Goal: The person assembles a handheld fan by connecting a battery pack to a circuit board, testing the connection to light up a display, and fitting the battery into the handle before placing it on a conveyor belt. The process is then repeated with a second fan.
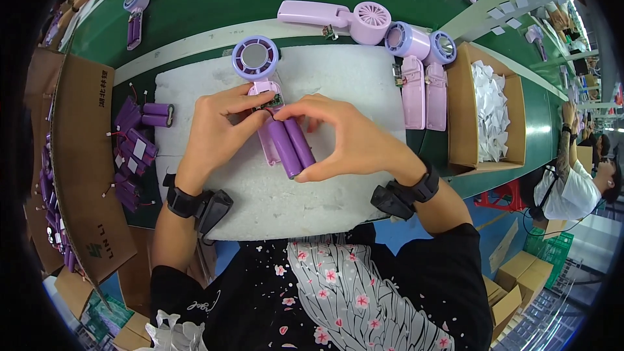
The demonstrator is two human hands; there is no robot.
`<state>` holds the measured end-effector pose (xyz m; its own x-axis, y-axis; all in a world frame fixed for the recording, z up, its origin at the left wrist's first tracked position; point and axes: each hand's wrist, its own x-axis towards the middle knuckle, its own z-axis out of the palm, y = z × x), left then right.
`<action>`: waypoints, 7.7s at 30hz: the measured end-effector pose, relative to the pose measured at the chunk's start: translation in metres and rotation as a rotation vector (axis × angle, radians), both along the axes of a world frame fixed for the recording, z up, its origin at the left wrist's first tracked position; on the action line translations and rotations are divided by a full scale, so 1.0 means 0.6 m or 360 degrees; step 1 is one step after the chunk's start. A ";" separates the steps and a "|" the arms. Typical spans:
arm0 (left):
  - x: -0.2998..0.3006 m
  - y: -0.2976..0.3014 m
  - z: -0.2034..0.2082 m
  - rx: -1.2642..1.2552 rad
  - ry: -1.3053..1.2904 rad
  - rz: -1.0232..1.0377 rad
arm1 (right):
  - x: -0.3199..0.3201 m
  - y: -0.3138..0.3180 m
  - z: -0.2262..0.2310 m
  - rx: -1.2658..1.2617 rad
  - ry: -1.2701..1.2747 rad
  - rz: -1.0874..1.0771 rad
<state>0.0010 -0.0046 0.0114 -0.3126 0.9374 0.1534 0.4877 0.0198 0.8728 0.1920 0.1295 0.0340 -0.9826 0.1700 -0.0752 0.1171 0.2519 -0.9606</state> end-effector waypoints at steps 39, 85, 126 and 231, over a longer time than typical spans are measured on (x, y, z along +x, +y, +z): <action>-0.012 0.008 -0.015 0.0154 0.0063 -0.0159 | -0.004 -0.035 -0.036 0.1018 0.0459 -0.0182; -0.011 0.004 -0.008 -0.0126 -0.0243 -0.0250 | -0.030 -0.034 0.006 0.1242 0.0184 -0.0009; -0.011 0.038 -0.047 0.0311 -0.0395 -0.0119 | -0.038 -0.037 0.015 0.1881 0.0343 0.0303; -0.002 -0.001 -0.007 -0.0031 -0.0588 -0.0358 | -0.027 -0.017 -0.058 0.0848 0.0815 -0.0589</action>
